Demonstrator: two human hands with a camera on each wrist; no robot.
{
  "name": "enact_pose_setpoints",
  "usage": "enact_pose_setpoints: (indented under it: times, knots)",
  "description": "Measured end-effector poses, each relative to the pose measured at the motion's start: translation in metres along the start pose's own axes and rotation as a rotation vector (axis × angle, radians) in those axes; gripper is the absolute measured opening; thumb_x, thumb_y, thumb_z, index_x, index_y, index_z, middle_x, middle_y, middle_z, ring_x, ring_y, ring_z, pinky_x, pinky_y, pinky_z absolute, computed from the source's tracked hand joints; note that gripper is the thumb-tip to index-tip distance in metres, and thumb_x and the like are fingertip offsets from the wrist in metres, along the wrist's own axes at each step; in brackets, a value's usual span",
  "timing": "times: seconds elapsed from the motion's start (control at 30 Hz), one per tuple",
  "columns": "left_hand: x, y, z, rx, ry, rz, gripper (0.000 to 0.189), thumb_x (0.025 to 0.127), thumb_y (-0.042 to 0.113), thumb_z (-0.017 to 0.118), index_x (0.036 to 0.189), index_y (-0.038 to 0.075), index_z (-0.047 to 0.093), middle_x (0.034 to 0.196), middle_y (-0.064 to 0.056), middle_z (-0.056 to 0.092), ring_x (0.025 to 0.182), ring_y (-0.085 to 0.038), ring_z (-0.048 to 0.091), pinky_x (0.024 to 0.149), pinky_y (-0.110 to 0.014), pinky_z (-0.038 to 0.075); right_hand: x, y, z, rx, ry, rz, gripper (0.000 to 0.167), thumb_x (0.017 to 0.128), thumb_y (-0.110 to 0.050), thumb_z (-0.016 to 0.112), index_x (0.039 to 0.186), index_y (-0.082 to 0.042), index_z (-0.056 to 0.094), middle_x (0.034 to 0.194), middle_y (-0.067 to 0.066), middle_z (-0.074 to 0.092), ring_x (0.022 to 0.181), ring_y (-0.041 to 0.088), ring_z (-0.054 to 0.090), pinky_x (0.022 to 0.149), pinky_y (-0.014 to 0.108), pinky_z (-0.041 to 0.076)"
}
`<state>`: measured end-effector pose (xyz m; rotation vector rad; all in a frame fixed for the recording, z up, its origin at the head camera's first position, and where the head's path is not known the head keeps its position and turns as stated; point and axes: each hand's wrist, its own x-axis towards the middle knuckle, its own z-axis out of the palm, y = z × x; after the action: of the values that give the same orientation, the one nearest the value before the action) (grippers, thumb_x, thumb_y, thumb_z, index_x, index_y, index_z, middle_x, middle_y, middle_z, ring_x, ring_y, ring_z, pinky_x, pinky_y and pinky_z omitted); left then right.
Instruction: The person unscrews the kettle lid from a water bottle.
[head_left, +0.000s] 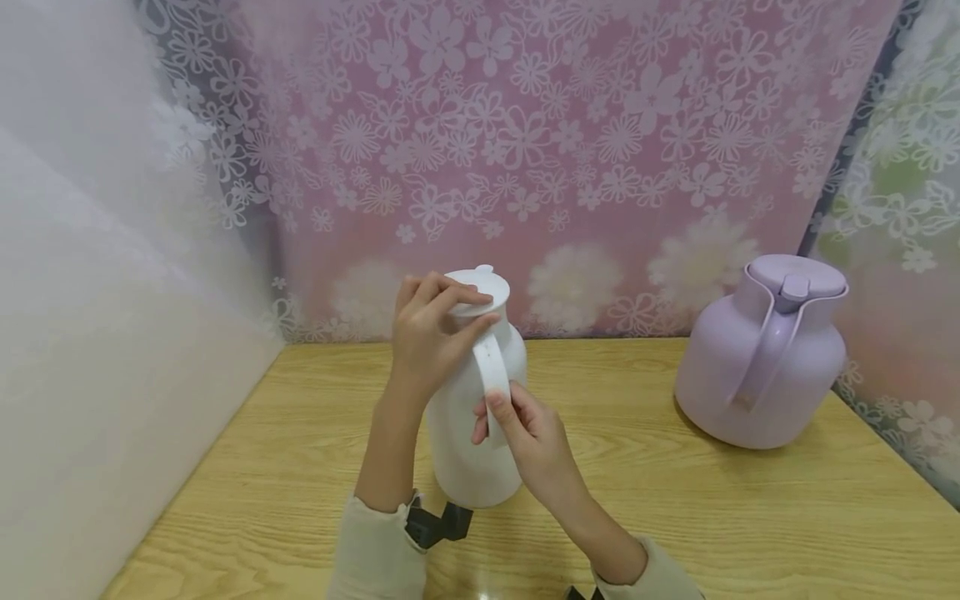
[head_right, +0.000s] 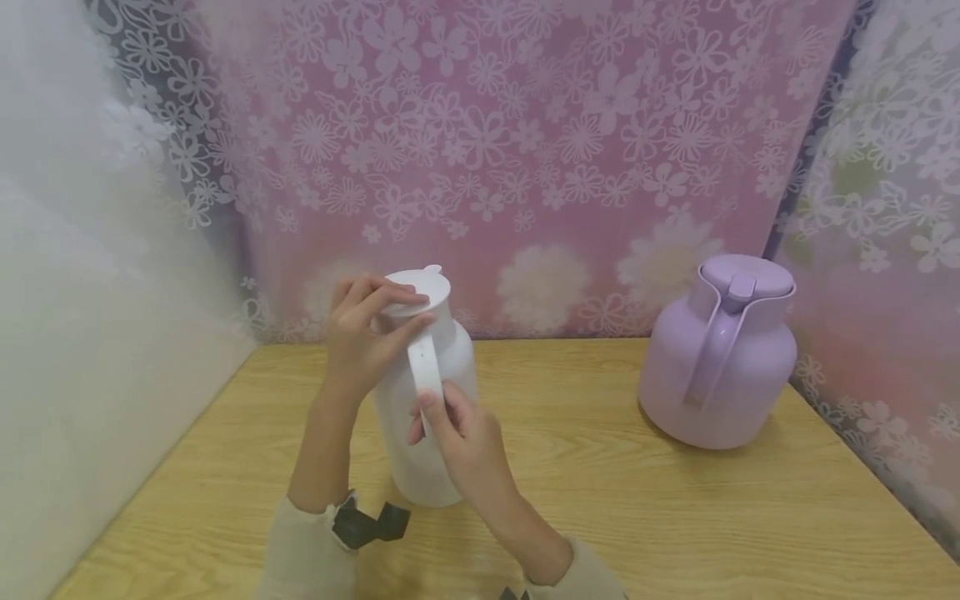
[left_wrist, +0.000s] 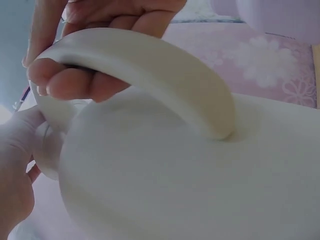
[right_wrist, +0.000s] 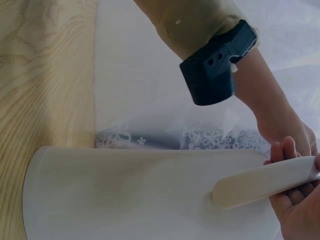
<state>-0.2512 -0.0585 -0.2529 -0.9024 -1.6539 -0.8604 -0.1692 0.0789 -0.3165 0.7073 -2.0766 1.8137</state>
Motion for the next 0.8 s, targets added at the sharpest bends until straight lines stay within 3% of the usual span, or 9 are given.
enact_pose_setpoints:
  times: [0.17, 0.3, 0.4, 0.57, 0.7, 0.8]
  knots:
    - [-0.002, -0.002, -0.005, -0.038, -0.076, -0.027, 0.024, 0.071, 0.013, 0.080, 0.092, 0.007, 0.069, 0.100, -0.005, 0.060, 0.091, -0.023, 0.046, 0.080, -0.035, 0.038, 0.000, 0.001, -0.001, 0.005, 0.000, 0.012, 0.022, 0.099, -0.018, 0.043, 0.088, -0.007, 0.059, 0.068, 0.002, 0.062, 0.073, 0.019, 0.057, 0.067, 0.036, 0.044]
    - [-0.010, -0.010, -0.012, -0.168, -0.124, -0.078, 0.033, 0.076, 0.005, 0.074, 0.107, 0.005, 0.063, 0.120, -0.008, 0.056, 0.116, -0.026, 0.042, 0.096, -0.039, 0.033, 0.000, 0.001, -0.001, 0.005, -0.001, -0.006, 0.021, 0.099, -0.016, 0.043, 0.088, -0.007, 0.059, 0.068, 0.005, 0.062, 0.072, 0.019, 0.057, 0.067, 0.038, 0.045]
    - [-0.016, -0.017, -0.016, -0.261, -0.145, -0.090, 0.037, 0.078, -0.001, 0.069, 0.114, 0.003, 0.059, 0.127, -0.013, 0.052, 0.126, -0.030, 0.036, 0.102, -0.042, 0.026, 0.001, 0.001, 0.000, 0.004, -0.004, -0.019, 0.021, 0.099, -0.014, 0.043, 0.087, -0.006, 0.058, 0.067, 0.006, 0.062, 0.071, 0.019, 0.057, 0.067, 0.038, 0.045]
    - [-0.020, -0.023, -0.015, -0.315, -0.134, -0.066, 0.033, 0.082, 0.004, 0.064, 0.114, -0.002, 0.058, 0.126, -0.016, 0.053, 0.124, -0.033, 0.038, 0.104, -0.043, 0.025, 0.000, 0.000, 0.001, -0.004, -0.001, -0.015, 0.022, 0.099, -0.015, 0.042, 0.087, -0.006, 0.058, 0.067, 0.005, 0.062, 0.071, 0.019, 0.057, 0.066, 0.038, 0.045]
    - [-0.020, -0.022, -0.012, -0.313, -0.095, -0.050, 0.031, 0.086, 0.015, 0.062, 0.112, 0.000, 0.060, 0.123, -0.014, 0.055, 0.121, -0.031, 0.041, 0.103, -0.045, 0.025, 0.000, -0.001, 0.000, -0.011, 0.002, -0.005, 0.022, 0.099, -0.016, 0.042, 0.087, -0.007, 0.059, 0.067, 0.003, 0.062, 0.071, 0.019, 0.057, 0.066, 0.037, 0.045]
    - [-0.020, -0.020, -0.010, -0.296, -0.077, -0.039, 0.030, 0.084, 0.013, 0.064, 0.111, 0.000, 0.061, 0.121, -0.014, 0.056, 0.120, -0.031, 0.043, 0.102, -0.046, 0.026, 0.000, -0.001, 0.000, -0.014, 0.004, 0.003, 0.022, 0.099, -0.017, 0.043, 0.087, -0.008, 0.059, 0.067, 0.001, 0.062, 0.072, 0.019, 0.057, 0.066, 0.037, 0.045]
